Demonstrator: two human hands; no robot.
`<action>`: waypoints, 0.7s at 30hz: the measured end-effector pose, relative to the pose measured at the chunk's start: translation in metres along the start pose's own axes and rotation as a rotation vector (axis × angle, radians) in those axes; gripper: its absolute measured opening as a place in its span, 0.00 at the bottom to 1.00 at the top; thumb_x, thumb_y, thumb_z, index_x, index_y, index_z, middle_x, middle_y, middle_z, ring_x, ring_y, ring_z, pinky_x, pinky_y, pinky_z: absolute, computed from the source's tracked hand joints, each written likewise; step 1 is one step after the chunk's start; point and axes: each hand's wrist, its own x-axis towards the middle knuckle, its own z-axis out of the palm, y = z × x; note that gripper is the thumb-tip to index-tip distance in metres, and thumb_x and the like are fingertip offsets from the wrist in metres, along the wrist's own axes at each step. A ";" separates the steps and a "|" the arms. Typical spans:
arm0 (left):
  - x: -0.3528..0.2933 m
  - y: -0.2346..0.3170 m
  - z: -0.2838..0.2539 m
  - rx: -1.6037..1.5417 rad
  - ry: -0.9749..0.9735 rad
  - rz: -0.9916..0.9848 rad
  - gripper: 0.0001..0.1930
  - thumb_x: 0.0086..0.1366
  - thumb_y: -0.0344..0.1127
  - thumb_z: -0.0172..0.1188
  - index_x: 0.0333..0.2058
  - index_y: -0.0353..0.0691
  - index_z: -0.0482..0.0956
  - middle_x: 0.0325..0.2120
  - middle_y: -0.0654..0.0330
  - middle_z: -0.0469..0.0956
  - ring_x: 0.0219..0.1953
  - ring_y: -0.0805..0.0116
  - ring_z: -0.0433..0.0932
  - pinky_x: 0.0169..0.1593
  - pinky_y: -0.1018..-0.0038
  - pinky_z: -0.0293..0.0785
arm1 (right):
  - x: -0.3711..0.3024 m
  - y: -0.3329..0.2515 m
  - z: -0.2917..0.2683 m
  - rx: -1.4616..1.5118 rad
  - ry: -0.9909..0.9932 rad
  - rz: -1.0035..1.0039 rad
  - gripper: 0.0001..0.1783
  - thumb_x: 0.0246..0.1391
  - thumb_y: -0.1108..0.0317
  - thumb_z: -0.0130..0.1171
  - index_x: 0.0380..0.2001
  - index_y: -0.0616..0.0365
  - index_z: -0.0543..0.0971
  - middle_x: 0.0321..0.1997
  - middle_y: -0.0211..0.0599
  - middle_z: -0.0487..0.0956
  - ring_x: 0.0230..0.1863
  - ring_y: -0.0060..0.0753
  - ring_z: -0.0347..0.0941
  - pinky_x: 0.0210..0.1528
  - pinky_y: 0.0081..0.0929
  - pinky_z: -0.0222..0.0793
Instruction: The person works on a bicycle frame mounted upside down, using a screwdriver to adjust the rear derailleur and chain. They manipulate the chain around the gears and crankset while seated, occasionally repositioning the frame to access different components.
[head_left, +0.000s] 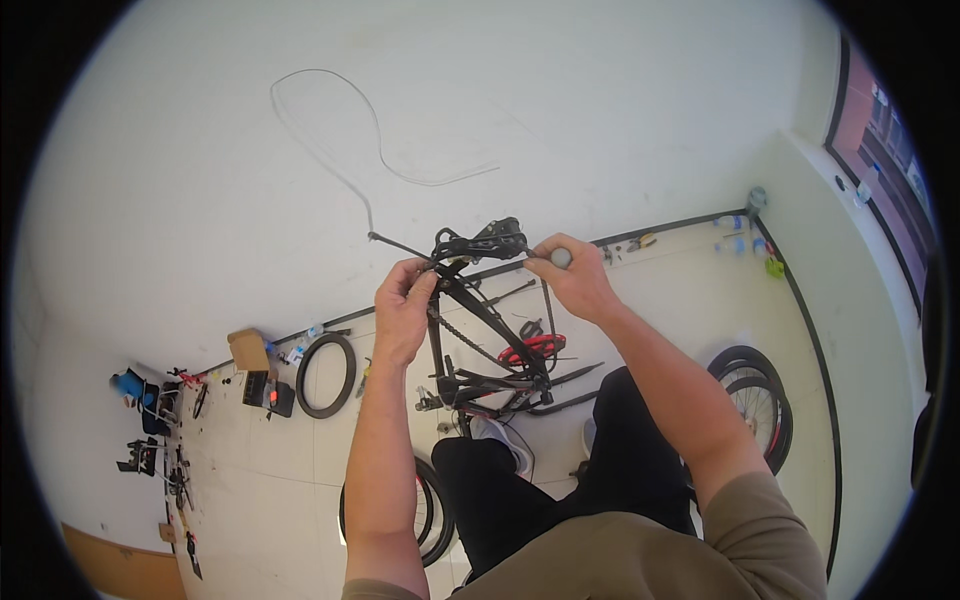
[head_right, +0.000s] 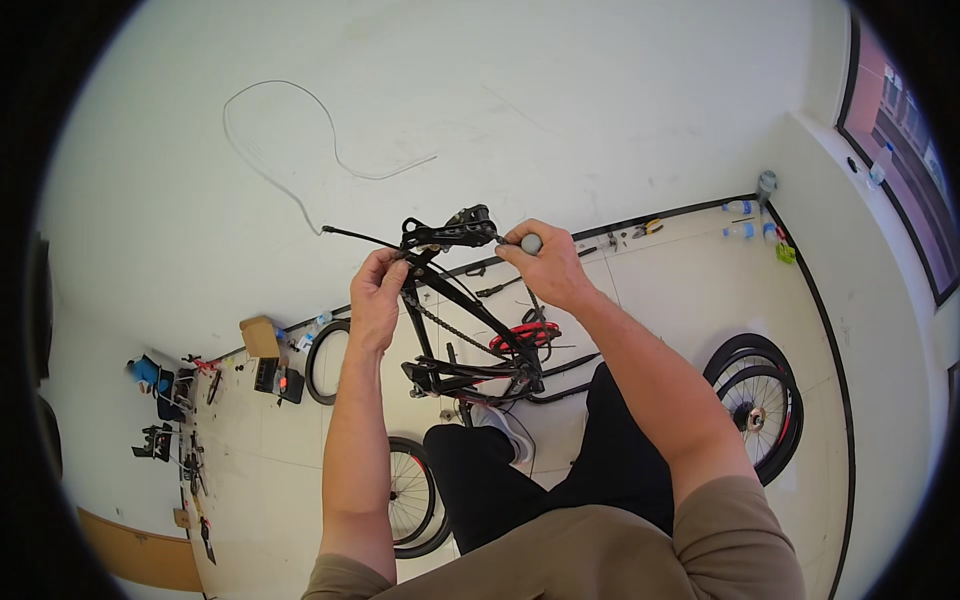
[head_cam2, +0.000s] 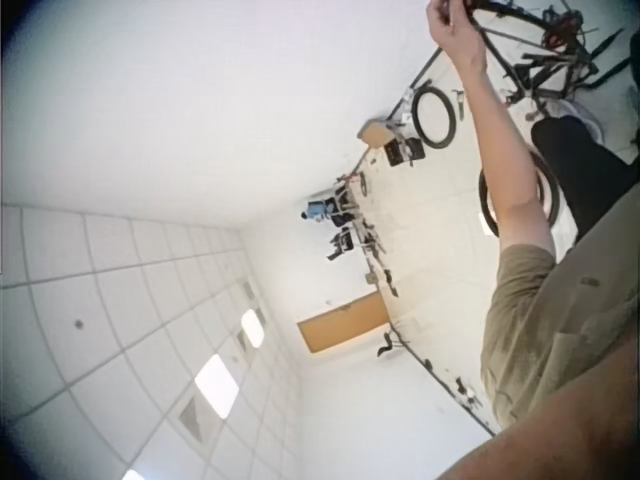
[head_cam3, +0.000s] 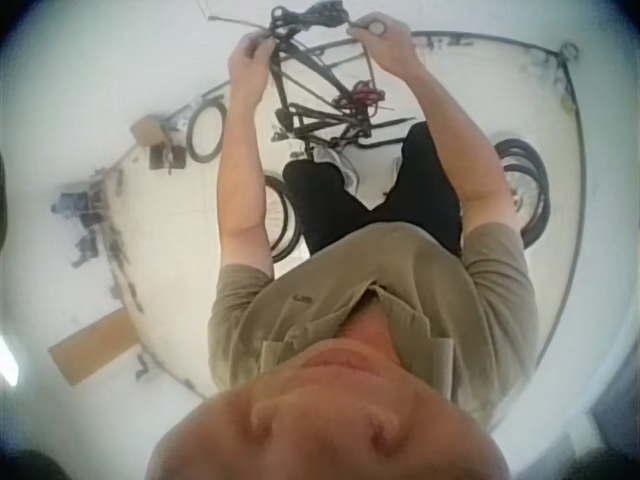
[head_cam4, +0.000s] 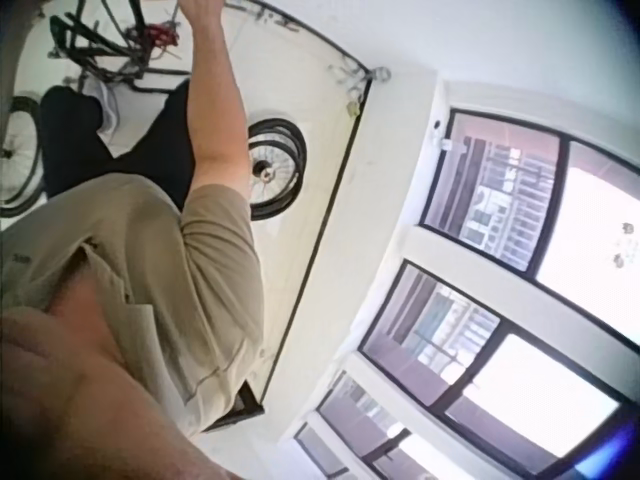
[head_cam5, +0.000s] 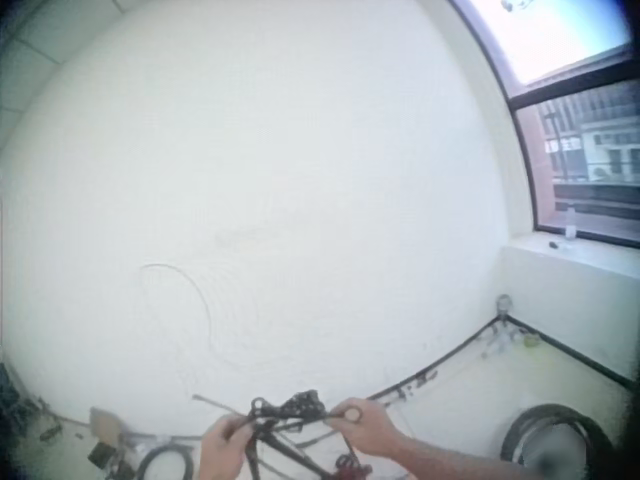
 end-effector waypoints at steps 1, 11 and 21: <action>0.001 0.000 0.001 -0.024 -0.009 0.002 0.07 0.66 0.28 0.58 0.42 0.36 0.77 0.28 0.69 0.73 0.31 0.80 0.68 0.37 0.81 0.66 | 0.000 -0.001 0.000 0.006 0.007 0.002 0.11 0.51 0.67 0.67 0.30 0.64 0.79 0.22 0.28 0.73 0.25 0.18 0.63 0.27 0.22 0.61; 0.001 -0.008 -0.002 -0.041 -0.045 -0.018 0.06 0.70 0.32 0.54 0.39 0.36 0.75 0.30 0.68 0.74 0.33 0.81 0.67 0.39 0.81 0.66 | 0.000 -0.003 0.002 0.082 0.041 0.039 0.09 0.51 0.68 0.67 0.32 0.63 0.80 0.26 0.30 0.79 0.29 0.16 0.70 0.32 0.19 0.67; -0.007 -0.025 0.020 -0.146 0.130 0.001 0.09 0.72 0.38 0.52 0.39 0.37 0.73 0.29 0.68 0.72 0.32 0.80 0.67 0.38 0.82 0.65 | -0.004 -0.014 0.007 0.349 -0.036 0.216 0.11 0.53 0.69 0.64 0.36 0.65 0.77 0.26 0.34 0.79 0.23 0.21 0.74 0.22 0.20 0.69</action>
